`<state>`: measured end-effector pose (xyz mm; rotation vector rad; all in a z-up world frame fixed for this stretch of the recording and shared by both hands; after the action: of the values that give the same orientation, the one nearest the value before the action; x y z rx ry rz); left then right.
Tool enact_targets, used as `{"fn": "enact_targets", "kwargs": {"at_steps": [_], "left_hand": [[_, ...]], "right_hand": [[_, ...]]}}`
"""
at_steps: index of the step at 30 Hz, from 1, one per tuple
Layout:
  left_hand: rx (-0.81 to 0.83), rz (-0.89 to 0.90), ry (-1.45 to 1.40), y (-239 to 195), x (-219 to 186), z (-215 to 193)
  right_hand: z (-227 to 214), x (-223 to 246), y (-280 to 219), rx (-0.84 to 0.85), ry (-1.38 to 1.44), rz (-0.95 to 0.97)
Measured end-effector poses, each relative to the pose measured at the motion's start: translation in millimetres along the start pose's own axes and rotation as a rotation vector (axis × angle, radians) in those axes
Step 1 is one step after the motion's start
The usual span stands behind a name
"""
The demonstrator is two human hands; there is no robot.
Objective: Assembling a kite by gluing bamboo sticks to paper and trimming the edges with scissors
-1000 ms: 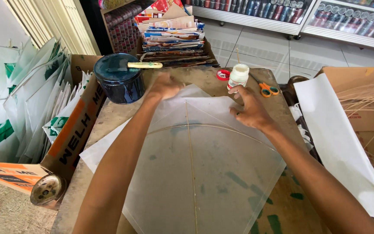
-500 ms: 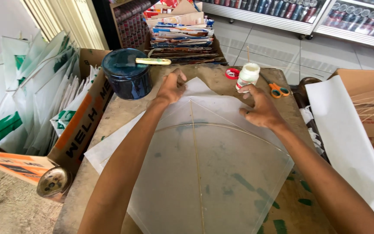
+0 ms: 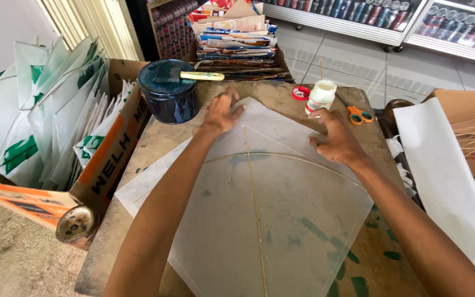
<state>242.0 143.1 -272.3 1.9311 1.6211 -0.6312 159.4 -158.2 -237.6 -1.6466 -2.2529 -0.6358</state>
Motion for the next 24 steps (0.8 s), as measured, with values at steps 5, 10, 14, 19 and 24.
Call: {"fn": "enact_targets", "kwargs": {"at_steps": [5,10,14,19,24], "left_hand": [[-0.013,-0.007,0.233,-13,-19,9],[0.0,-0.015,0.328,-16,-18,15],[-0.003,-0.044,0.159,-6,-4,13],[0.038,-0.073,-0.035,6,27,16],[-0.004,-0.078,-0.094,-3,31,5]], "right_hand": [[5,12,-6,0.027,-0.043,0.037],[10,-1,-2,0.019,-0.01,0.06],[2,-12,1,-0.024,-0.003,0.024],[-2,-15,-5,-0.07,0.102,0.029],[-5,-8,-11,-0.086,0.136,0.037]]}}
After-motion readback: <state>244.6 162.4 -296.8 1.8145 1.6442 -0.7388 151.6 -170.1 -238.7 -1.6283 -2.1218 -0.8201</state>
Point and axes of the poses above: each hand's wrist, its own y-axis towards the middle knuckle, its own z-axis out of the palm, x = y × z, the point moved 9 cm from there along y, towards the middle knuckle, and after that the axes turned 7 degrees about x, right-handed, at the moved point
